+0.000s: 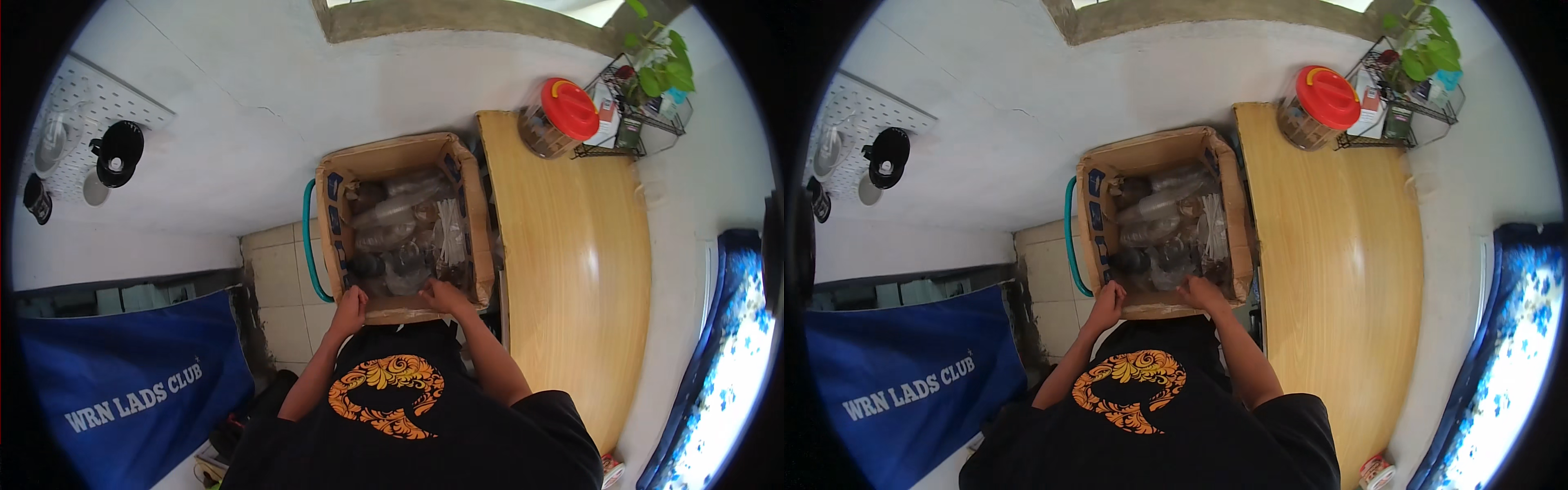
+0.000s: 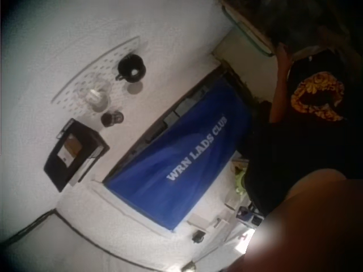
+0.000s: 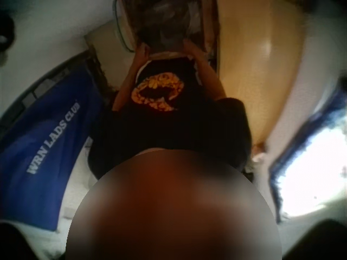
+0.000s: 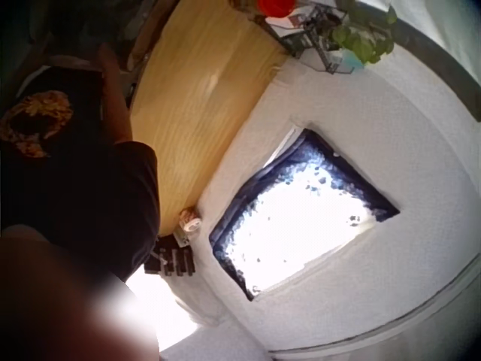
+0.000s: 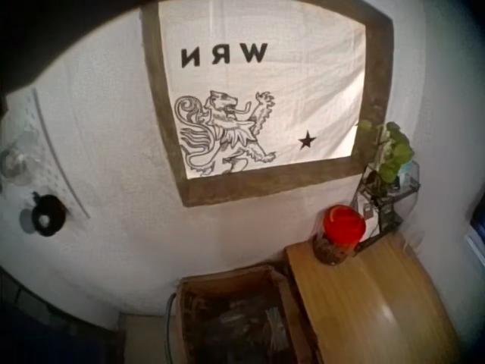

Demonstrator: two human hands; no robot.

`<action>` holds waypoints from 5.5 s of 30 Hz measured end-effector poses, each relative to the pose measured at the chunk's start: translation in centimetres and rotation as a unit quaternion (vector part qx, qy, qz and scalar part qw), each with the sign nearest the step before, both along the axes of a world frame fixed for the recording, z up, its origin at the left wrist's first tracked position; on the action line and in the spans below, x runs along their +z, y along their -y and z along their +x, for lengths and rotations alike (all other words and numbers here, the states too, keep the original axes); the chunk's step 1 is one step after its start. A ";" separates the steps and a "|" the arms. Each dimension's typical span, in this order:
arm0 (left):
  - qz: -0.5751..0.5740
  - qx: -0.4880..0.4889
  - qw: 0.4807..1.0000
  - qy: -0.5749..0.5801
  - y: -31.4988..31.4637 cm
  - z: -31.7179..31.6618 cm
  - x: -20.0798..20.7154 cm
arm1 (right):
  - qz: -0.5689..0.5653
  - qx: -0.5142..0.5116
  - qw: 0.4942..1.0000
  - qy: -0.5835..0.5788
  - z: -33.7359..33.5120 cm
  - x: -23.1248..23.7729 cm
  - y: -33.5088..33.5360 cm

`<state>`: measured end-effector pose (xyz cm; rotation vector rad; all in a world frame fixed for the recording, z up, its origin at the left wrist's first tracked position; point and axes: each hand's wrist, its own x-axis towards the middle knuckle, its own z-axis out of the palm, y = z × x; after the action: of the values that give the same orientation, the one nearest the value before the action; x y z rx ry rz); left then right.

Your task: Organizes various syrup bottles and plastic cups from a storage box onto a counter.

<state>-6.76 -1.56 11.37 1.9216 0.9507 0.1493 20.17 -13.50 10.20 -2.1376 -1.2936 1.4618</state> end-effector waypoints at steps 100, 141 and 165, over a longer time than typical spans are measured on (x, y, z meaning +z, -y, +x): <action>-0.799 0.194 0.492 0.285 -8.6 -0.9 6.0 | 0.399 -0.244 0.843 -0.267 -12.7 24.6 -14.0; -0.690 0.109 0.540 0.470 -16.9 -8.5 9.1 | 0.573 -0.142 0.762 -0.267 -25.3 27.9 -20.2; -0.840 -0.188 0.451 0.234 -13.1 -6.9 7.9 | 0.516 -0.183 0.834 -0.072 -29.8 29.1 -12.4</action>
<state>-13.62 11.49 19.31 0.0277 -0.0662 -0.4123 -9.68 -1.13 39.30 -1.3708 -1.1225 0.5071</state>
